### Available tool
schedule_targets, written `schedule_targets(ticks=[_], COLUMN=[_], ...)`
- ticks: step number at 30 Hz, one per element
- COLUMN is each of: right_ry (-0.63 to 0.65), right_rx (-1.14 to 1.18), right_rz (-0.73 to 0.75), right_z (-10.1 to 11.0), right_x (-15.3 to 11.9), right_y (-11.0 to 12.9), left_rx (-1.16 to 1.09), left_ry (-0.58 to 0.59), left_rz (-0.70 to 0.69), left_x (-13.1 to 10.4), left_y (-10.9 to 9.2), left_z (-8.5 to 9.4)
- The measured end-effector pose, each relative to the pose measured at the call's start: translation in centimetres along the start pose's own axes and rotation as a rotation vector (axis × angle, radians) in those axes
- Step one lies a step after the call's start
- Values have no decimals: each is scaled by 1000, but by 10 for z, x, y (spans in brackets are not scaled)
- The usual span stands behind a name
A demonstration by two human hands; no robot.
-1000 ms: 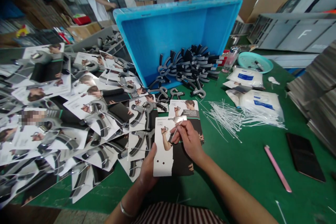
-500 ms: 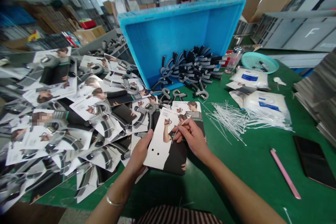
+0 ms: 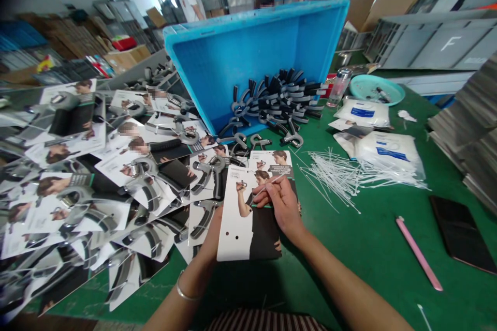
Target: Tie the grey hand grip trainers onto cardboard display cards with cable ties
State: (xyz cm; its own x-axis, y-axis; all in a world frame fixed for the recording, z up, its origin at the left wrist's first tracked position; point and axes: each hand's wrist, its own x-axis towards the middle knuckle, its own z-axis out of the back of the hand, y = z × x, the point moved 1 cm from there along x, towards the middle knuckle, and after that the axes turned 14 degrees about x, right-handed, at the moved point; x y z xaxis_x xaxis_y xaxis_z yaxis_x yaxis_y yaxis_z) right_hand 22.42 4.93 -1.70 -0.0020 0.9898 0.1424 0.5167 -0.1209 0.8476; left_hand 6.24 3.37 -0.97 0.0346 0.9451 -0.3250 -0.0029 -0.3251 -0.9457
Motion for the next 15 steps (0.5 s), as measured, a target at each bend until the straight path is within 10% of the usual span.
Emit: schedule_targets(ticks=[15], right_ry=[-67], right_rx=[-184], right_rz=[209], right_z=[-6], right_x=[-14], right_y=[1], left_rx=[-189], left_ry=[100], left_rz=[73], left_x=[-10], left_y=[-4], left_z=[-5])
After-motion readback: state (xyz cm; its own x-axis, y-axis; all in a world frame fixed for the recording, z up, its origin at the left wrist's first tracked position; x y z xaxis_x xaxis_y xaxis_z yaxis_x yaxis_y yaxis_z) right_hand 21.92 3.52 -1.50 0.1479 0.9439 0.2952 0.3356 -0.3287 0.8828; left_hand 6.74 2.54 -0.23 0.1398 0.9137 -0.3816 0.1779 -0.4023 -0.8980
